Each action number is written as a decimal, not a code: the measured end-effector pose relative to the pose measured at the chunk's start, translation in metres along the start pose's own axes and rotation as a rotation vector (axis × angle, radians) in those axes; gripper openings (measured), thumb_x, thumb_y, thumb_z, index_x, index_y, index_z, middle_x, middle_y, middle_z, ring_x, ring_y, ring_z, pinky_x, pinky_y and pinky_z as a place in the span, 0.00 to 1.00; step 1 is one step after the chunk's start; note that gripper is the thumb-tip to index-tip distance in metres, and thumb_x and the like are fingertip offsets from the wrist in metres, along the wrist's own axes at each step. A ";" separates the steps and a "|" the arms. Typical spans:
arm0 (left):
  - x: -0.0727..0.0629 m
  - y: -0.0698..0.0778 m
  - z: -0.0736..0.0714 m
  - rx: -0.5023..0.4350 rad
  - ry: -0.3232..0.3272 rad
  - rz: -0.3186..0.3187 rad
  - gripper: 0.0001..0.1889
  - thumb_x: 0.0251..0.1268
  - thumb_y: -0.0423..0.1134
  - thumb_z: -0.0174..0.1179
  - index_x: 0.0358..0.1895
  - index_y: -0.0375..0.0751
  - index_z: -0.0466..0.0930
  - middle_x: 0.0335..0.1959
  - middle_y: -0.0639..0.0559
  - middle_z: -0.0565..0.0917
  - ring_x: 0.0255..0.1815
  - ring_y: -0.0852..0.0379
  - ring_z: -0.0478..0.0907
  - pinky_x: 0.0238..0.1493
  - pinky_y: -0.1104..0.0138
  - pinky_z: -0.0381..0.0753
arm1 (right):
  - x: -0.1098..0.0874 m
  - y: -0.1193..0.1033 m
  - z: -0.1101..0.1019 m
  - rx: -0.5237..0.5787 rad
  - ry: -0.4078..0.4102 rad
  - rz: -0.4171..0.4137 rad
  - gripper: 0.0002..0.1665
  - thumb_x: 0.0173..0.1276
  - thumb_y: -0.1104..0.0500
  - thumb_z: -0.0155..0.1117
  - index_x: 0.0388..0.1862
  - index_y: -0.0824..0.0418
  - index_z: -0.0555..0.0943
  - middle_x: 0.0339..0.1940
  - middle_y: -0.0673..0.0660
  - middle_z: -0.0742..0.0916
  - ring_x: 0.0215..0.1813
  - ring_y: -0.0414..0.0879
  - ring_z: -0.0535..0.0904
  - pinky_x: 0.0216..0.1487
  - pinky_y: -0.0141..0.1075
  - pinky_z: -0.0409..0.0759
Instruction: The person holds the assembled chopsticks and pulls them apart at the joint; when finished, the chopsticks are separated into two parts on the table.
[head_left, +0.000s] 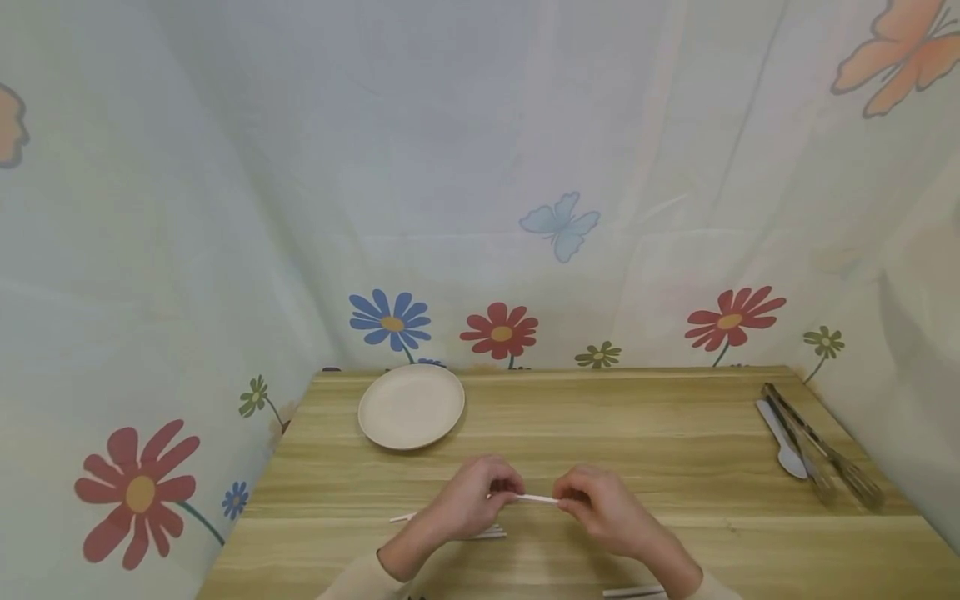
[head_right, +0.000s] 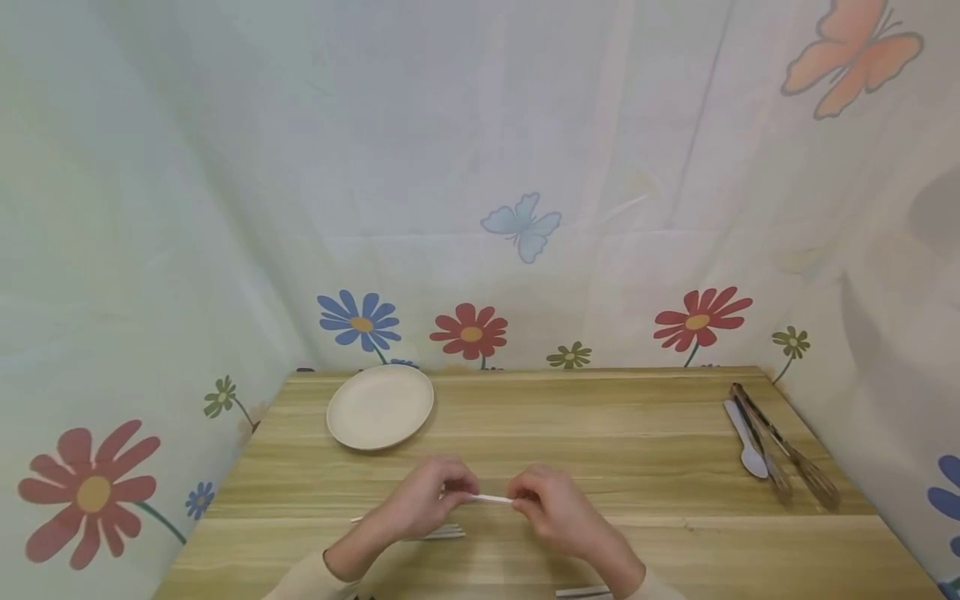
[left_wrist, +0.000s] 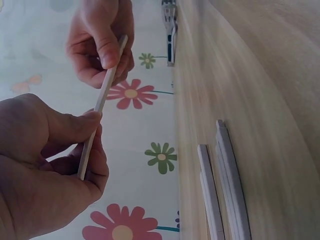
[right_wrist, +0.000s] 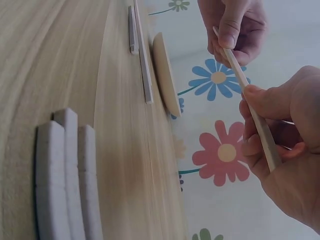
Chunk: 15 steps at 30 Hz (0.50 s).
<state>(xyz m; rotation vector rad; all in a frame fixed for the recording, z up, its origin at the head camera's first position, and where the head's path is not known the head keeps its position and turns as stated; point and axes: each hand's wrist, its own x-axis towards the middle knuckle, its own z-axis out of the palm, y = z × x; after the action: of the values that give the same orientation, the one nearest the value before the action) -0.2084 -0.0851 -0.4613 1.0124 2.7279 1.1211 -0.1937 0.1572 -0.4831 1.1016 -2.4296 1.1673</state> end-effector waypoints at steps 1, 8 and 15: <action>0.000 0.001 0.000 0.003 0.002 0.002 0.06 0.59 0.27 0.63 0.35 0.42 0.85 0.31 0.52 0.82 0.32 0.70 0.73 0.36 0.76 0.76 | 0.000 0.000 0.001 -0.015 0.016 -0.012 0.10 0.59 0.72 0.67 0.34 0.57 0.82 0.33 0.46 0.84 0.35 0.34 0.78 0.34 0.28 0.80; 0.001 0.003 -0.003 0.032 -0.001 0.005 0.06 0.59 0.27 0.62 0.34 0.43 0.83 0.30 0.54 0.82 0.31 0.69 0.73 0.35 0.76 0.75 | 0.000 -0.002 0.001 -0.035 0.033 -0.012 0.08 0.61 0.69 0.67 0.34 0.57 0.82 0.32 0.47 0.84 0.35 0.33 0.77 0.33 0.28 0.79; 0.000 0.001 -0.002 0.006 -0.018 -0.021 0.07 0.61 0.27 0.62 0.34 0.44 0.84 0.30 0.57 0.81 0.30 0.70 0.72 0.33 0.75 0.75 | -0.002 -0.001 0.003 -0.062 0.043 -0.012 0.11 0.58 0.72 0.67 0.33 0.56 0.81 0.32 0.47 0.84 0.35 0.33 0.77 0.34 0.29 0.79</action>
<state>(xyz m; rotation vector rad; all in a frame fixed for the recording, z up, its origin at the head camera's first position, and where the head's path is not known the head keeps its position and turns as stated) -0.2086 -0.0854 -0.4588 0.9880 2.7229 1.0953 -0.1913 0.1555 -0.4847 1.0611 -2.4059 1.0932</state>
